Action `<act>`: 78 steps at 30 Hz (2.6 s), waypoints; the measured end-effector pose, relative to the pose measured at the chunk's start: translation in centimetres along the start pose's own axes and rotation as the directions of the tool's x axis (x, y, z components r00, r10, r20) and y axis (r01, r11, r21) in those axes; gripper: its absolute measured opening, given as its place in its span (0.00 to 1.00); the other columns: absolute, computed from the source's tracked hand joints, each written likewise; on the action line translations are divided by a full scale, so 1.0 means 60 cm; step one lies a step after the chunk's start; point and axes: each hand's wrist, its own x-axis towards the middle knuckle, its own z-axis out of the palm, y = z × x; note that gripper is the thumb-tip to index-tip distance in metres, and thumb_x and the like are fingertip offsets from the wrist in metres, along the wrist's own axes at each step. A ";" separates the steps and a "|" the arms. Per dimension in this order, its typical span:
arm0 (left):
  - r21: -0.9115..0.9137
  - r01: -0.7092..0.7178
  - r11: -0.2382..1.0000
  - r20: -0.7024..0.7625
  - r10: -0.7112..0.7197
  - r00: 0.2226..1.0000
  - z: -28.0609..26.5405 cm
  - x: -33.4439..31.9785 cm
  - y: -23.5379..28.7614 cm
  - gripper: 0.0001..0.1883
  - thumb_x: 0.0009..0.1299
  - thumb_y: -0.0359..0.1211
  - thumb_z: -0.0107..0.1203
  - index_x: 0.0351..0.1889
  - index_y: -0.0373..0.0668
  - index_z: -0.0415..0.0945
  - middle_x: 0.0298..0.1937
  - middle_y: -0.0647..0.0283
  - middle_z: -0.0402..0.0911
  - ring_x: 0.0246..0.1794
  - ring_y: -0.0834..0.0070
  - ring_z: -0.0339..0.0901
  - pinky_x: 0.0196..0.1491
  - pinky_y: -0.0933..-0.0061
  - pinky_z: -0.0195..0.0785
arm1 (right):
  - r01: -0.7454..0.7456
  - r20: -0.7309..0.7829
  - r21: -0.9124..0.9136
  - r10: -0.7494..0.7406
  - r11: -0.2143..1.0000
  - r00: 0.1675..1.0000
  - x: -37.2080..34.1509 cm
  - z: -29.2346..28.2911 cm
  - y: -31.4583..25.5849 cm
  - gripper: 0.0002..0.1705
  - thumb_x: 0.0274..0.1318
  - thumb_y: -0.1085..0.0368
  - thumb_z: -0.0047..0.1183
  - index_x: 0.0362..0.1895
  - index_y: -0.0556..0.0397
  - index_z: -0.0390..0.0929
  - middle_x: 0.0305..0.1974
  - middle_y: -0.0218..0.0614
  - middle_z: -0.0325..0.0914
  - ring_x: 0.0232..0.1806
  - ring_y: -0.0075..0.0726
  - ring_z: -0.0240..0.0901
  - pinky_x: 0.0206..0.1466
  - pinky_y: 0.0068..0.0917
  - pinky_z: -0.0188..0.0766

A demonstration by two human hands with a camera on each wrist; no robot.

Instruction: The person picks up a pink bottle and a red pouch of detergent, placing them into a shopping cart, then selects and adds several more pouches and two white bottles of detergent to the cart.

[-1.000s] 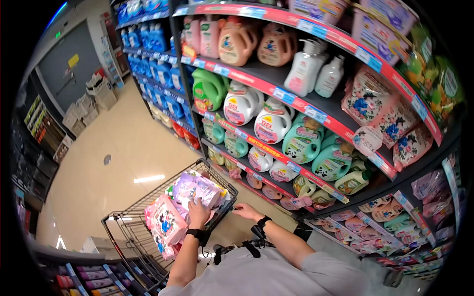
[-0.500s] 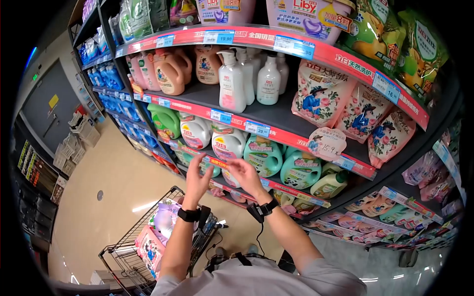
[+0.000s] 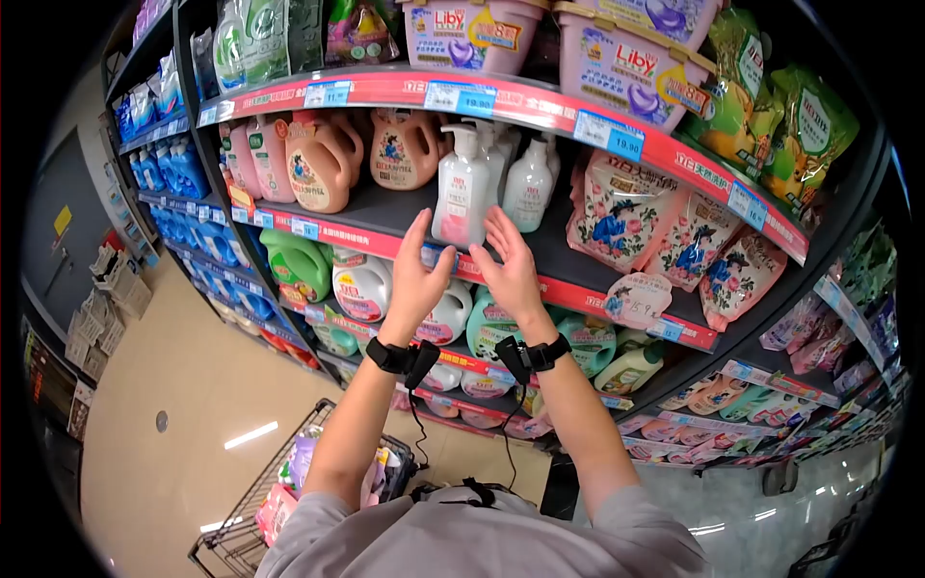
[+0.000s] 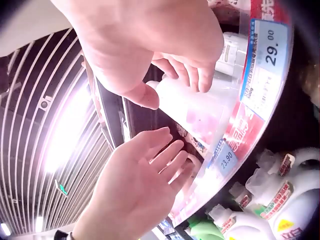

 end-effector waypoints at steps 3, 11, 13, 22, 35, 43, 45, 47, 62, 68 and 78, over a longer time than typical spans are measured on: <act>-0.031 -0.010 0.999 0.031 0.011 0.999 0.008 0.039 -0.023 0.33 0.64 0.27 0.54 0.70 0.37 0.59 0.65 0.52 0.70 0.61 0.68 0.71 0.61 0.73 0.61 | -0.036 -0.022 -0.034 0.036 0.999 0.999 0.017 0.009 0.008 0.39 0.56 0.70 0.55 0.69 0.64 0.54 0.63 0.57 0.65 0.66 0.49 0.64 0.66 0.39 0.64; -0.199 -0.008 0.980 0.061 0.021 0.998 0.028 0.050 -0.035 0.35 0.57 0.23 0.51 0.67 0.33 0.60 0.64 0.46 0.67 0.64 0.55 0.66 0.66 0.65 0.58 | -0.082 0.013 -0.191 0.087 0.978 0.996 0.022 0.021 0.015 0.39 0.55 0.69 0.55 0.69 0.67 0.55 0.64 0.60 0.65 0.65 0.50 0.66 0.64 0.34 0.64; -0.211 -0.032 0.977 0.039 0.042 0.998 0.018 0.048 -0.024 0.35 0.56 0.24 0.49 0.66 0.33 0.61 0.64 0.45 0.66 0.65 0.52 0.65 0.65 0.64 0.59 | -0.051 0.016 -0.243 0.057 0.969 0.998 0.019 0.022 -0.003 0.39 0.55 0.69 0.56 0.69 0.67 0.55 0.64 0.57 0.66 0.65 0.45 0.66 0.64 0.32 0.64; -0.405 -0.052 0.913 -0.049 0.035 0.998 -0.029 -0.005 0.065 0.35 0.56 0.17 0.44 0.67 0.35 0.63 0.65 0.53 0.67 0.65 0.64 0.66 0.66 0.64 0.61 | 0.254 0.047 -0.340 -0.253 0.905 0.966 -0.019 0.024 -0.077 0.44 0.51 0.68 0.60 0.70 0.64 0.53 0.68 0.59 0.57 0.69 0.58 0.57 0.68 0.40 0.59; -0.101 0.454 0.885 -0.166 -0.465 0.870 -0.141 -0.303 0.049 0.29 0.58 0.15 0.42 0.60 0.36 0.72 0.52 0.54 0.77 0.50 0.70 0.77 0.46 0.73 0.74 | -0.081 0.310 -0.011 0.080 0.997 0.947 -0.281 0.156 0.057 0.61 0.38 0.62 0.72 0.72 0.63 0.46 0.63 0.58 0.61 0.63 0.58 0.62 0.64 0.45 0.61; -0.149 0.864 0.481 -0.218 -0.868 0.446 -0.255 -0.580 -0.039 0.23 0.59 0.21 0.46 0.54 0.33 0.76 0.44 0.51 0.83 0.42 0.68 0.81 0.40 0.71 0.75 | -0.198 0.692 -0.090 0.204 0.976 0.693 -0.511 0.286 0.110 0.72 0.27 0.54 0.76 0.72 0.62 0.40 0.61 0.56 0.65 0.60 0.56 0.67 0.60 0.44 0.66; -0.295 0.920 0.258 -0.114 -0.965 0.234 -0.286 -0.610 -0.028 0.22 0.61 0.20 0.45 0.55 0.31 0.75 0.44 0.53 0.82 0.41 0.69 0.81 0.37 0.70 0.76 | -0.211 0.733 -0.203 0.291 0.956 0.614 -0.559 0.317 0.122 0.71 0.26 0.54 0.76 0.73 0.57 0.43 0.59 0.54 0.67 0.60 0.56 0.68 0.61 0.45 0.66; -0.422 0.864 0.274 -0.096 -0.961 0.258 -0.309 -0.647 -0.034 0.21 0.63 0.19 0.45 0.56 0.29 0.72 0.45 0.53 0.81 0.40 0.69 0.81 0.36 0.69 0.77 | -0.275 0.796 -0.206 0.324 0.939 0.511 -0.573 0.354 0.114 0.69 0.26 0.55 0.76 0.72 0.54 0.45 0.59 0.54 0.68 0.60 0.57 0.67 0.61 0.44 0.66; 0.223 0.895 0.386 -0.140 -0.896 0.422 -0.357 -0.764 -0.151 0.22 0.55 0.35 0.59 0.46 0.31 0.79 0.38 0.42 0.82 0.40 0.49 0.81 0.45 0.58 0.73 | -0.224 0.860 -0.427 0.470 0.876 0.199 -0.675 0.491 0.245 0.46 0.39 0.58 0.67 0.68 0.38 0.63 0.64 0.50 0.63 0.68 0.54 0.57 0.68 0.42 0.56; 0.179 0.927 0.330 -0.082 -0.934 0.348 -0.375 -0.740 -0.119 0.27 0.61 0.43 0.62 0.55 0.35 0.76 0.45 0.46 0.82 0.48 0.54 0.80 0.53 0.64 0.71 | -0.319 0.938 -0.305 0.340 0.897 0.059 -0.643 0.469 0.280 0.43 0.53 0.63 0.60 0.72 0.47 0.56 0.70 0.47 0.58 0.70 0.46 0.56 0.68 0.34 0.58; 0.530 0.848 0.022 0.024 -1.000 0.011 -0.455 -0.800 0.051 0.22 0.63 0.47 0.56 0.44 0.38 0.82 0.40 0.50 0.84 0.41 0.57 0.81 0.48 0.62 0.72 | -0.039 0.925 -0.356 0.346 0.934 -0.154 -0.695 0.311 0.392 0.41 0.49 0.52 0.58 0.67 0.54 0.62 0.60 0.57 0.68 0.62 0.57 0.65 0.63 0.41 0.64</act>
